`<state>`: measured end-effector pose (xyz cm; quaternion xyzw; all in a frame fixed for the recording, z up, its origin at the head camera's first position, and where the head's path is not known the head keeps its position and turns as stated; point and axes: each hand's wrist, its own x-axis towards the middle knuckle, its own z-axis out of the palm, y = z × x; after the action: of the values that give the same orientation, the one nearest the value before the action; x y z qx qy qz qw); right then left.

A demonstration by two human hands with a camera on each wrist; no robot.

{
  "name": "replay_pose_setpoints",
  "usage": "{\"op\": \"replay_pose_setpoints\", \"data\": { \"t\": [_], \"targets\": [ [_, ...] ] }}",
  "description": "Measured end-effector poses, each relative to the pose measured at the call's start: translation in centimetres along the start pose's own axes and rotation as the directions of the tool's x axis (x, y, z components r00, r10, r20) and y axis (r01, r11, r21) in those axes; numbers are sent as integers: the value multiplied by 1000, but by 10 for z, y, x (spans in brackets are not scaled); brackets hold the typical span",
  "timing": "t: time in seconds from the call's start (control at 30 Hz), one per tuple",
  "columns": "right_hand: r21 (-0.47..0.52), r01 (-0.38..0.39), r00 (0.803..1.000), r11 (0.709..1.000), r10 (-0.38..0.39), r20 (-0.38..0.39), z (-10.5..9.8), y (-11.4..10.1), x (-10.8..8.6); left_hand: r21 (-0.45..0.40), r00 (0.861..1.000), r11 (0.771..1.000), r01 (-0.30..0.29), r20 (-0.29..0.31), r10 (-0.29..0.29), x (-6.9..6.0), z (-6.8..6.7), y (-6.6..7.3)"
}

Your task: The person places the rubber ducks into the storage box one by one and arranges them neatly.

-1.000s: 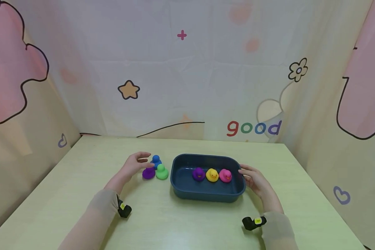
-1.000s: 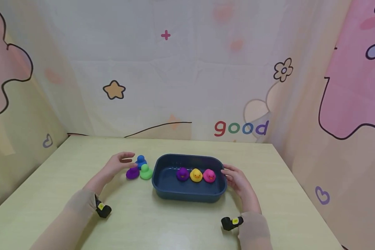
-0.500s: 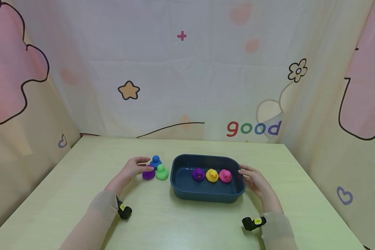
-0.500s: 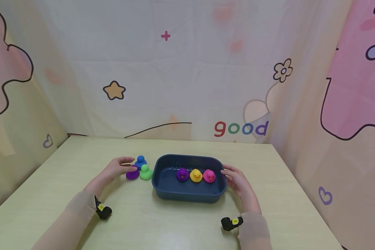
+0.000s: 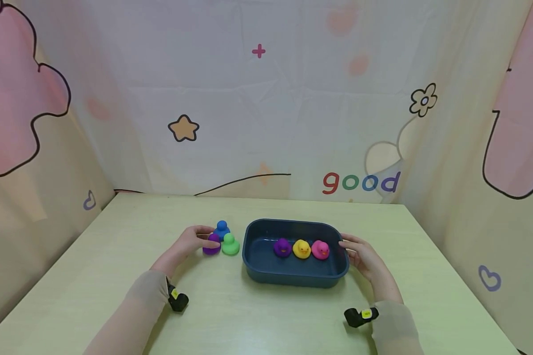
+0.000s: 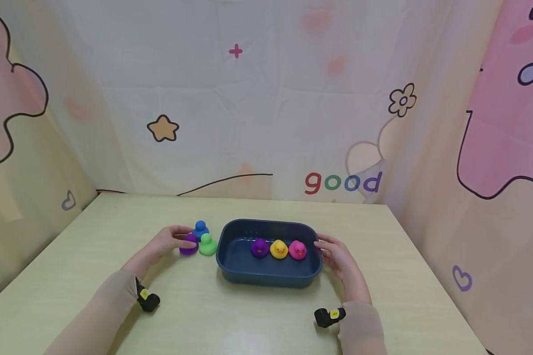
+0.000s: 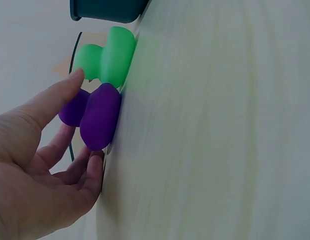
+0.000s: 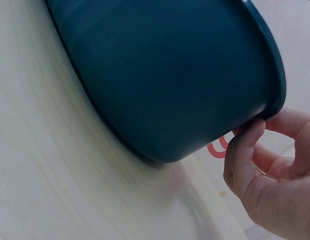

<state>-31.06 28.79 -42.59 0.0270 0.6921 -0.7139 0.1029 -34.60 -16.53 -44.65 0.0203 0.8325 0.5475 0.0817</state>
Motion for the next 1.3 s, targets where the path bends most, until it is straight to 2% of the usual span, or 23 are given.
{"op": "replay_pose_setpoints", "data": {
  "t": [0.27,0.63,1.07,1.3],
  "targets": [
    [-5,-1,1000,1000,1,4,0,-1,1,80,999,996,27,-30,-25,-1,4,3],
    [-5,-5,1000,1000,5,10,0,-1,2,45,1000,999,6,-15,-5,-2,0,2],
    [5,13,1000,1000,-13,22,-1,0,0,38,1000,999,-16,-22,16,-2,-21,7],
    [4,15,1000,1000,-15,27,-1,0,0,34,998,998,-49,27,49,-1,-31,9]
  ]
}}
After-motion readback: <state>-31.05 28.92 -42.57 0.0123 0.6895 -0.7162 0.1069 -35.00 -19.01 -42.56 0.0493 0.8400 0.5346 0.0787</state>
